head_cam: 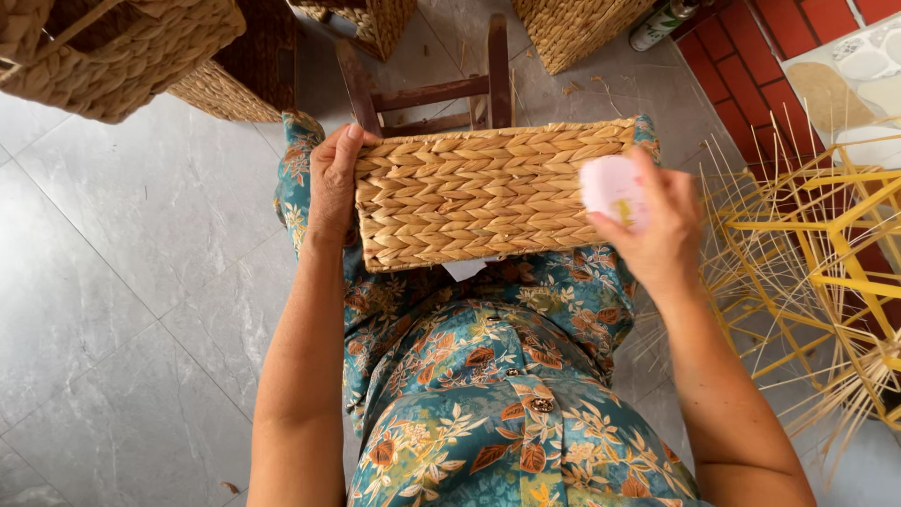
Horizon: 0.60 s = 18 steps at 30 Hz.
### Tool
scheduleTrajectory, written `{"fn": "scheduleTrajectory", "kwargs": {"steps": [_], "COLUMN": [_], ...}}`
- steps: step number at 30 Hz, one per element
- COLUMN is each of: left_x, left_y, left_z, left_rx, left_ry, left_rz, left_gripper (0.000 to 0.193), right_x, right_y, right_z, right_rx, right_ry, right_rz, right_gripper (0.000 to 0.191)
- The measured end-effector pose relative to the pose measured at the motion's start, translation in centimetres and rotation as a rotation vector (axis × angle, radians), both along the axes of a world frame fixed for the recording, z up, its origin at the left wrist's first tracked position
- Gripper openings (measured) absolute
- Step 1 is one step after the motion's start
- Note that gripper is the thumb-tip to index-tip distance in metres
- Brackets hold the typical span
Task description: The person sits on the floor and uses a pink brush to clean the exterior and interior surfaces of woven baskets. They rotate each basket to reach all sides, then set it aside and pick up another basket to repeat the process.
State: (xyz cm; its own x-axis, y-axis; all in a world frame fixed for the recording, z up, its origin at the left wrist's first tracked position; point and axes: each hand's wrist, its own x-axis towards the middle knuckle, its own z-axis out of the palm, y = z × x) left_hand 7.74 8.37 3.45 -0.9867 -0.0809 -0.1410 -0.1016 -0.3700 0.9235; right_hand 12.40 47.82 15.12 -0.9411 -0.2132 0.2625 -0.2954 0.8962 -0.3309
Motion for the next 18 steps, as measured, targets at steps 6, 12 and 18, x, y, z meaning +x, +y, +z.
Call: {"fn": "scheduleTrajectory", "kwargs": {"steps": [6,12,18], "left_x": [-0.5,-0.5,-0.1], "left_y": [0.2,0.4,-0.1], "left_z": [-0.2,0.4,0.4], "left_rx": [0.016,0.05,-0.045], "left_ry": [-0.051,0.015,-0.002], "left_rz": [0.039,0.001,0.016], "left_gripper": [0.037,0.036,0.039], "right_x": [1.9,2.8,2.2], "right_y": [-5.9,-20.9,-16.4], "right_z": [-1.6,-1.1,-0.2], "right_rx": [-0.074,-0.22,-0.158], "right_ry": [0.051,0.051,0.006], "right_rz": [0.212,0.666,0.609], "right_gripper": [0.083,0.093,0.095]}}
